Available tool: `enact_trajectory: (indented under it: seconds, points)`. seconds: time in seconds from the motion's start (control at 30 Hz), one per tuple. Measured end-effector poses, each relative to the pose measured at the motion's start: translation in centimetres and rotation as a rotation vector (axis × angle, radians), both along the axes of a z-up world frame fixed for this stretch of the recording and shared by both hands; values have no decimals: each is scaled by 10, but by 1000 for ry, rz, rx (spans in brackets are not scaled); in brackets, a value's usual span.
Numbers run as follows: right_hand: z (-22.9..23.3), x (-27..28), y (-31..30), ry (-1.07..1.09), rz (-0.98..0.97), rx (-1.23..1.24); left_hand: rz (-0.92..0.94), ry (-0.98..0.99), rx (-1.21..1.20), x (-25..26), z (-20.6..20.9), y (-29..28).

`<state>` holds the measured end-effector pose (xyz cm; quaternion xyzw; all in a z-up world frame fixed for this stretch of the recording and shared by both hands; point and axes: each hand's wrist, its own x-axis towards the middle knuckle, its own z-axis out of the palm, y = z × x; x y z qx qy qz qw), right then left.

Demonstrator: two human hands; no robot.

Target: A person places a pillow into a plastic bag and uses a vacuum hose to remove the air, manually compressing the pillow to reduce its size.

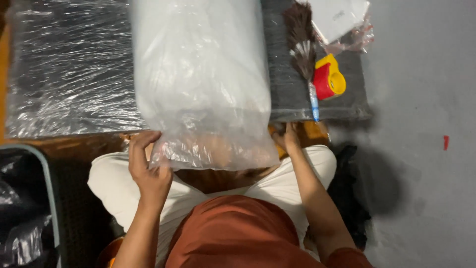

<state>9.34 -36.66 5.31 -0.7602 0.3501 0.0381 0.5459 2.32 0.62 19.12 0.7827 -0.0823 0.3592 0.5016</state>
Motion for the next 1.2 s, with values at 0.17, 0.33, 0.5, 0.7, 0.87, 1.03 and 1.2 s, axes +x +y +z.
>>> enact_trajectory:
  seconds: [0.17,0.33,0.5,0.7,0.87,1.03,1.2]
  points:
    - [-34,15,-7,155,175,-196,41,-10,-7,-4,13,6]
    - [-89,0,-36,182,778,-551,135,-39,96,-18,-2,6]
    - [-105,-21,-34,214,867,-448,212,-136,198,-42,-61,-9]
    - [-1,-34,4,466,259,365,-376,79,135,-41,-58,-57]
    - [-122,-64,-79,-81,528,-256,-280,797,-89,-5,-214,-89]
    - [-50,-97,-43,-222,399,-322,-300,831,-137,1,-214,-97]
    - [9,-129,-32,-448,309,-170,-327,884,-186,6,-209,-105]
